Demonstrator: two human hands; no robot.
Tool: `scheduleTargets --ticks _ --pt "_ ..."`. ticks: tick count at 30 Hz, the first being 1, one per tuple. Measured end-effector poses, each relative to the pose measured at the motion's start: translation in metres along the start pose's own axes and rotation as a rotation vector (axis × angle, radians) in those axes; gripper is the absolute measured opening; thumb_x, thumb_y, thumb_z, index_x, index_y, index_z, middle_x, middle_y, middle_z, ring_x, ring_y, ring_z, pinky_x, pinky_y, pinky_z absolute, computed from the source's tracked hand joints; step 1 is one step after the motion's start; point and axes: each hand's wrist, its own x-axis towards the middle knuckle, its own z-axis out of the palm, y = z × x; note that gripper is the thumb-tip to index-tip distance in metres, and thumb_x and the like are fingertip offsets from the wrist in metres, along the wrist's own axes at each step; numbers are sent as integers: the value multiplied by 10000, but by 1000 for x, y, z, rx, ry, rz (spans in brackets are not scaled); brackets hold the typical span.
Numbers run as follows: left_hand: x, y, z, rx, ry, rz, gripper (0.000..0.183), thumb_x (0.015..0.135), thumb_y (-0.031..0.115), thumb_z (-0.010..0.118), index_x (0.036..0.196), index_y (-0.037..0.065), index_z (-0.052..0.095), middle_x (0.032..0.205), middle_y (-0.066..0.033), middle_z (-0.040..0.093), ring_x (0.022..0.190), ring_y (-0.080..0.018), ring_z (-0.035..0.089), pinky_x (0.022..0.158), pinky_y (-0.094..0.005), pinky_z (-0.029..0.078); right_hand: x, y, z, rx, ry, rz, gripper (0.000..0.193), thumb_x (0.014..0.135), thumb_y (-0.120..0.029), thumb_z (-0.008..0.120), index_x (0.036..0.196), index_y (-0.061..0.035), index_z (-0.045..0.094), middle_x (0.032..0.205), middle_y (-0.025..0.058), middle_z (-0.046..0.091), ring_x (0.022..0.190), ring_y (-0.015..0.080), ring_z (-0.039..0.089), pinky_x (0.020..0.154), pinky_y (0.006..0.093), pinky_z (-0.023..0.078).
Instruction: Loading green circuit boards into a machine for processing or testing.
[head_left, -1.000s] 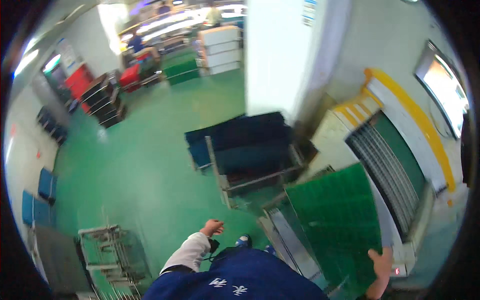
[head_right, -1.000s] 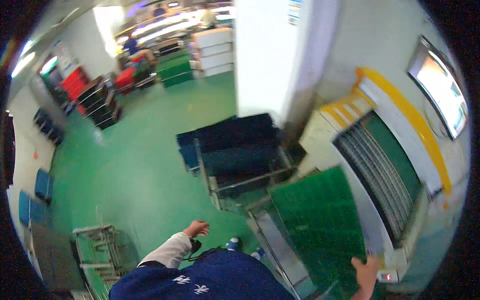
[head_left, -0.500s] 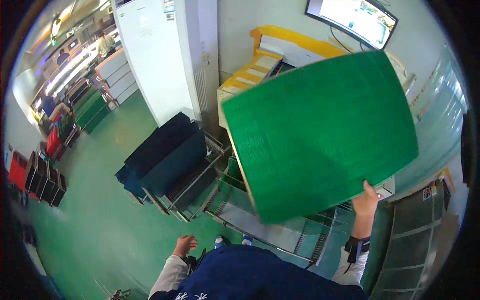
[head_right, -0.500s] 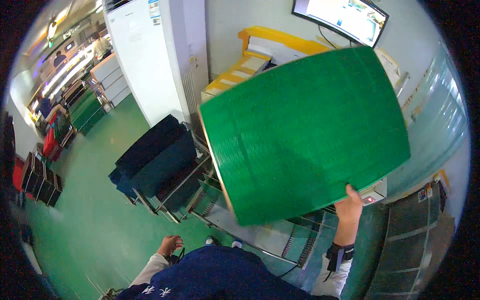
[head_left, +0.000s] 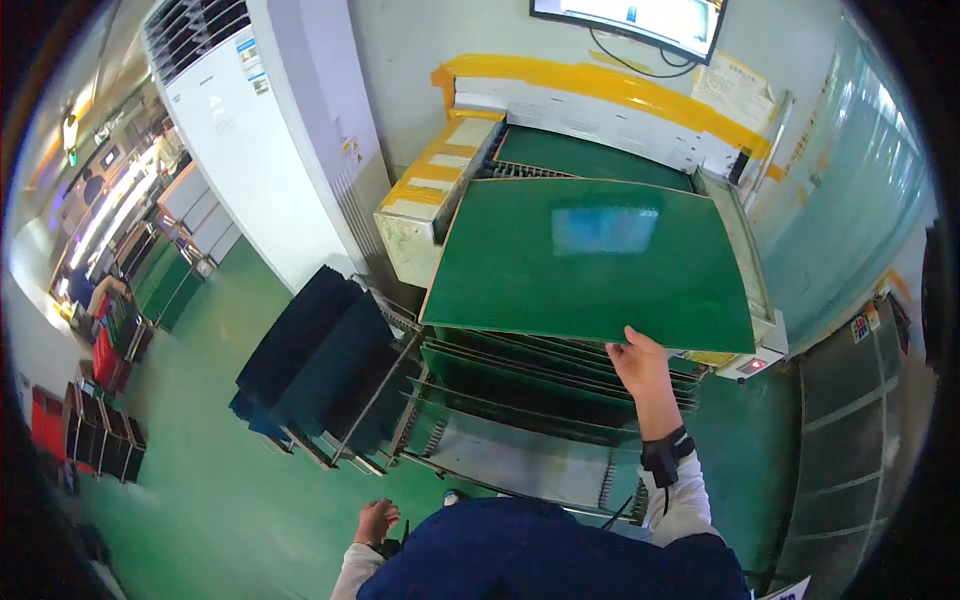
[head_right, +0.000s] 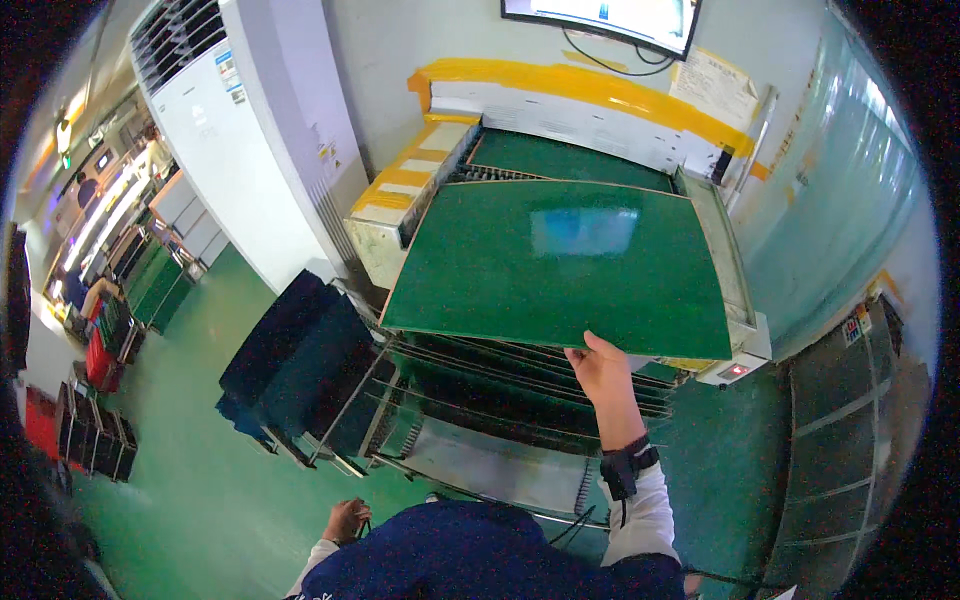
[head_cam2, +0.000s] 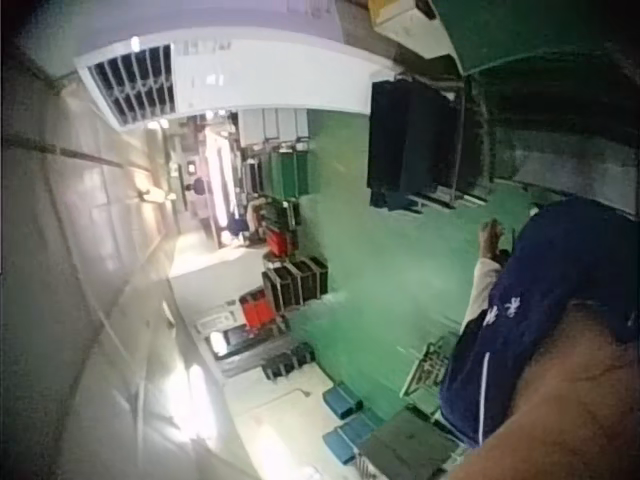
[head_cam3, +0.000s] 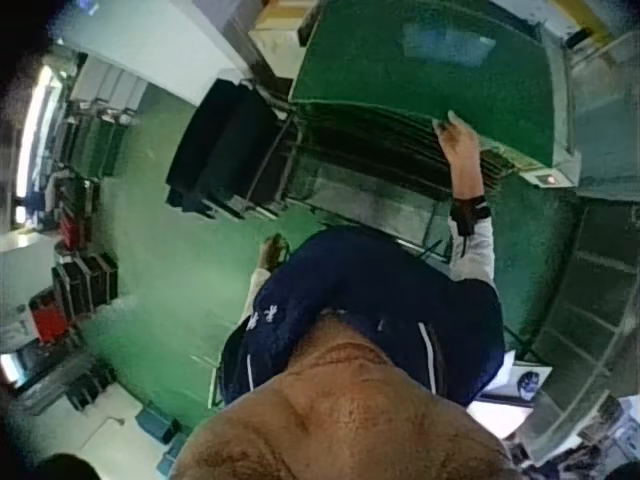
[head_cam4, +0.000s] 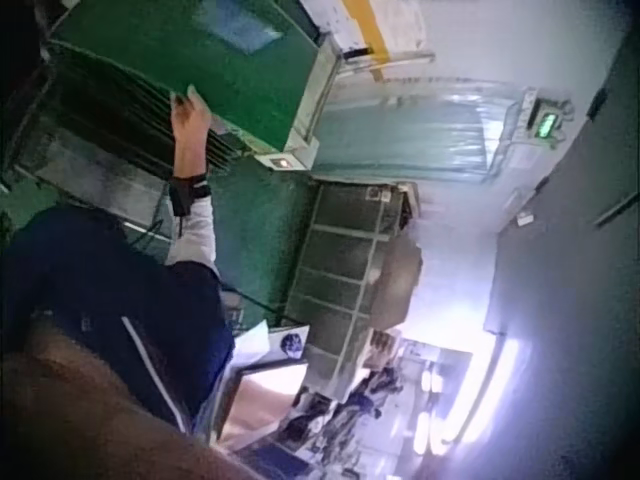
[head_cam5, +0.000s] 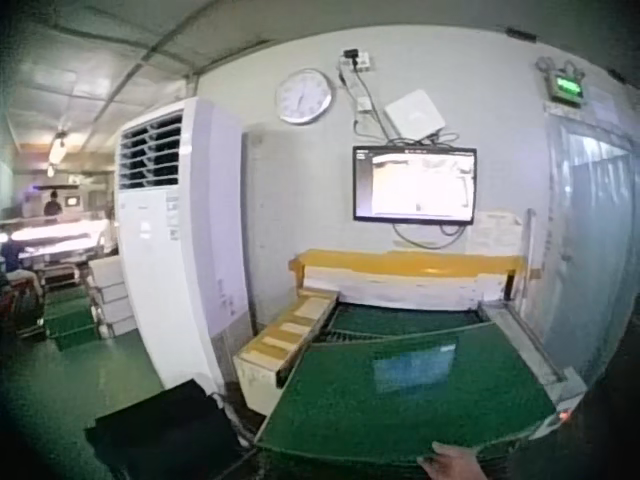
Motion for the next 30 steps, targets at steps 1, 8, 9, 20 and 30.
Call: scheduleTargets --ticks 1,8,9,20,30 --pt "4 8 3 22 -7 -2 220 846 186 535 940 -13 517 739 -93 557 582 -205 559 522 -305 468 6 -1 -7 16 13 -10 201 801 -27 587 984 -77 523 957 69 567 842 213 544 720 322 494" --pt "-20 40 34 -110 125 -202 179 842 159 517 858 -19 518 733 -98 558 582 -203 571 492 -304 451 50 14 -34 106 108 47 150 824 -54 578 955 -37 507 949 97 562 841 234 552 747 355 490" --pt "-17 39 32 -103 122 -201 179 842 159 517 858 -19 518 733 -98 558 582 -203 571 492 -304 451 54 16 -35 124 134 74 135 828 -59 576 942 -37 507 933 96 563 837 230 551 754 358 490" --pt "-13 34 34 -101 66 -165 212 850 154 505 992 -3 516 820 -124 583 645 -237 602 559 -315 488 91 18 -60 90 172 139 189 834 -137 598 923 -17 482 865 124 561 792 247 555 721 369 486" --pt "-8 42 52 -154 163 -257 252 845 167 514 1007 -26 514 838 -127 585 656 -236 603 563 -310 504 108 11 -62 -1 185 200 303 823 -244 630 951 -32 455 802 139 542 726 252 563 652 363 488"
